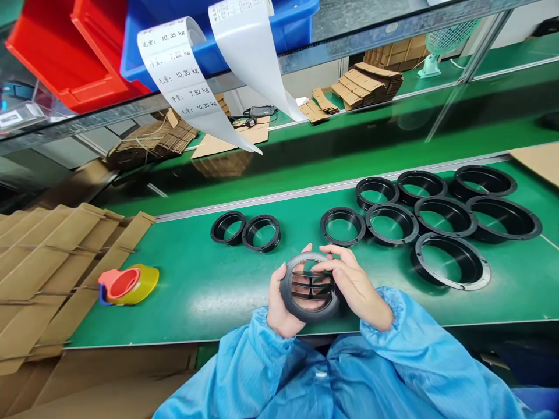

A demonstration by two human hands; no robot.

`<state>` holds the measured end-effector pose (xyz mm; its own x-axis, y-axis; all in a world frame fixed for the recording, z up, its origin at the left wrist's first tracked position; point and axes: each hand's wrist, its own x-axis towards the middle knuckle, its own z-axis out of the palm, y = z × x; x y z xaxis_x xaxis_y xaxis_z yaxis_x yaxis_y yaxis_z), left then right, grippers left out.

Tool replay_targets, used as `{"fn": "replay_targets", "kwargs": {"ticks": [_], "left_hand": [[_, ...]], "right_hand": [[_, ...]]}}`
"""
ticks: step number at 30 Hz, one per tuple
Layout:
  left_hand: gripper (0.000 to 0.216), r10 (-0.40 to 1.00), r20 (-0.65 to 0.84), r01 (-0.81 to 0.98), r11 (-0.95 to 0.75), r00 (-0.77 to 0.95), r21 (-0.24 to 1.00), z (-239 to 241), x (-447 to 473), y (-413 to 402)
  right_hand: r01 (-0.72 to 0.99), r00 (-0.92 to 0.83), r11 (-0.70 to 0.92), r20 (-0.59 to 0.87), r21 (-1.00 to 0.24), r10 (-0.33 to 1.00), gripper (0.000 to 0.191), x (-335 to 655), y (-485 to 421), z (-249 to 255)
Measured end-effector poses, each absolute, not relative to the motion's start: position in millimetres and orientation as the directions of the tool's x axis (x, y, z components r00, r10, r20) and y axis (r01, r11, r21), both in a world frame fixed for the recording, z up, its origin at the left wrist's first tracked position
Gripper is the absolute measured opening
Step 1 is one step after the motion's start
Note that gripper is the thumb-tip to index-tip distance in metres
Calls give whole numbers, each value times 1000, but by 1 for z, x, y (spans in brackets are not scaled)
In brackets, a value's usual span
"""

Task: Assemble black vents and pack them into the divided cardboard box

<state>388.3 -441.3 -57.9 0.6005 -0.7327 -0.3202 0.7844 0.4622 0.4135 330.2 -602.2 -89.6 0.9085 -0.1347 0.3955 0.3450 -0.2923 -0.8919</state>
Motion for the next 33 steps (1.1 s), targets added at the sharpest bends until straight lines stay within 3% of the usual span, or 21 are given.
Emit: {"fn": "replay_targets", "kwargs": {"ticks": [23, 33], "left_hand": [[60, -680, -415, 794, 474, 605, 380, -65, 391, -445], [60, -674, -424, 796, 488, 604, 357, -77, 392, -441]], "right_hand": [[233, 948, -195, 267, -953, -172, 53, 329, -605, -108], [131, 962, -15, 131, -991, -238, 53, 327, -606, -117]]}}
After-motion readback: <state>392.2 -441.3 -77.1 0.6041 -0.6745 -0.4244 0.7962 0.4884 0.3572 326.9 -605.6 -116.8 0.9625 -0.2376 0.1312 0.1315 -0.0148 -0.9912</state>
